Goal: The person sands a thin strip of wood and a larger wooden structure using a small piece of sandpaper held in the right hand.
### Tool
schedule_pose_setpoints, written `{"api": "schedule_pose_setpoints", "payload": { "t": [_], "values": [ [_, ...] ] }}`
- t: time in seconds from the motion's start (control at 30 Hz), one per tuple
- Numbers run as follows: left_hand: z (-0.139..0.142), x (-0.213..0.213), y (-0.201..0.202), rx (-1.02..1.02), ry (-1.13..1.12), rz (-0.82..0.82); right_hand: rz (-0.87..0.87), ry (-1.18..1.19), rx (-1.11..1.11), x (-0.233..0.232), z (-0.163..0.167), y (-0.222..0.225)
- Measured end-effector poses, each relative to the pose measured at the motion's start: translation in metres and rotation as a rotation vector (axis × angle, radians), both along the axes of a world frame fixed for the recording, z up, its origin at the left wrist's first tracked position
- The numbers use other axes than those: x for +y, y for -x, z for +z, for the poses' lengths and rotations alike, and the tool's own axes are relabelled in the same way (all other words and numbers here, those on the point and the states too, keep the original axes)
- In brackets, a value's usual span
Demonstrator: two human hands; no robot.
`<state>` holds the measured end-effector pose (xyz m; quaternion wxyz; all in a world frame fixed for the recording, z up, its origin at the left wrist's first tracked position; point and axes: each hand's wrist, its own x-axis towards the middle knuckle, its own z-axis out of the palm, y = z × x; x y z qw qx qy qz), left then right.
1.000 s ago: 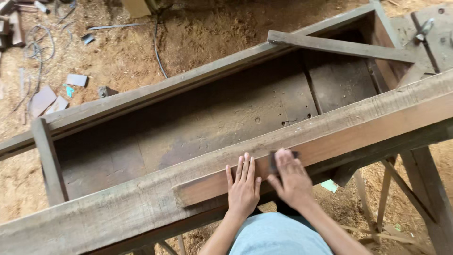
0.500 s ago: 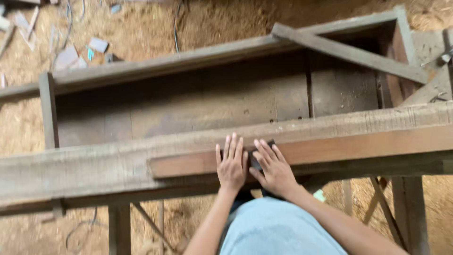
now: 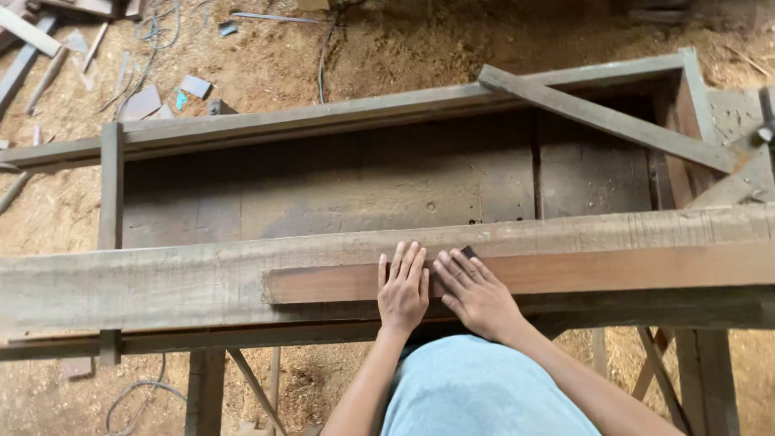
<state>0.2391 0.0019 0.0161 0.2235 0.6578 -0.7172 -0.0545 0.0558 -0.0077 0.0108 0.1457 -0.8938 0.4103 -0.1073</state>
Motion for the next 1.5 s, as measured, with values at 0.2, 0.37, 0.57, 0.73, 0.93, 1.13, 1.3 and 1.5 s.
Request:
{"api": "schedule_pose_setpoints", "payload": {
  "t": [0.2, 0.37, 0.57, 0.73, 0.93, 1.13, 1.3, 1.5],
  "values": [
    [-0.006, 0.002, 0.006, -0.001, 0.027, -0.02, -0.062, 0.018, -0.073, 0.009, -0.001, 0.006],
    [-0.011, 0.002, 0.007, 0.0, 0.026, -0.042, -0.372, -0.014, 0.061, 0.014, -0.002, 0.003],
    [-0.018, 0.005, 0.003, 0.001, -0.022, -0.096, -0.329, 0.039, 0.085, 0.018, -0.003, 0.001],
    [-0.024, 0.007, -0.001, -0.006, -0.061, -0.11, -0.403, 0.056, 0.003, 0.03, -0.004, 0.001],
    [-0.026, 0.01, 0.002, 0.008, -0.071, -0.157, -0.486, 0.094, -0.005, 0.032, -0.002, 0.001],
    [-0.025, 0.009, 0.001, 0.007, -0.051, -0.166, -0.348, 0.077, 0.048, 0.025, -0.001, 0.002],
    [-0.029, 0.012, -0.001, 0.01, -0.06, -0.144, -0.486, 0.076, -0.085, 0.027, -0.003, 0.003],
    [-0.03, 0.012, 0.0, 0.028, -0.086, -0.16, -0.416, 0.073, -0.024, 0.026, -0.005, 0.008]
  ]
}}
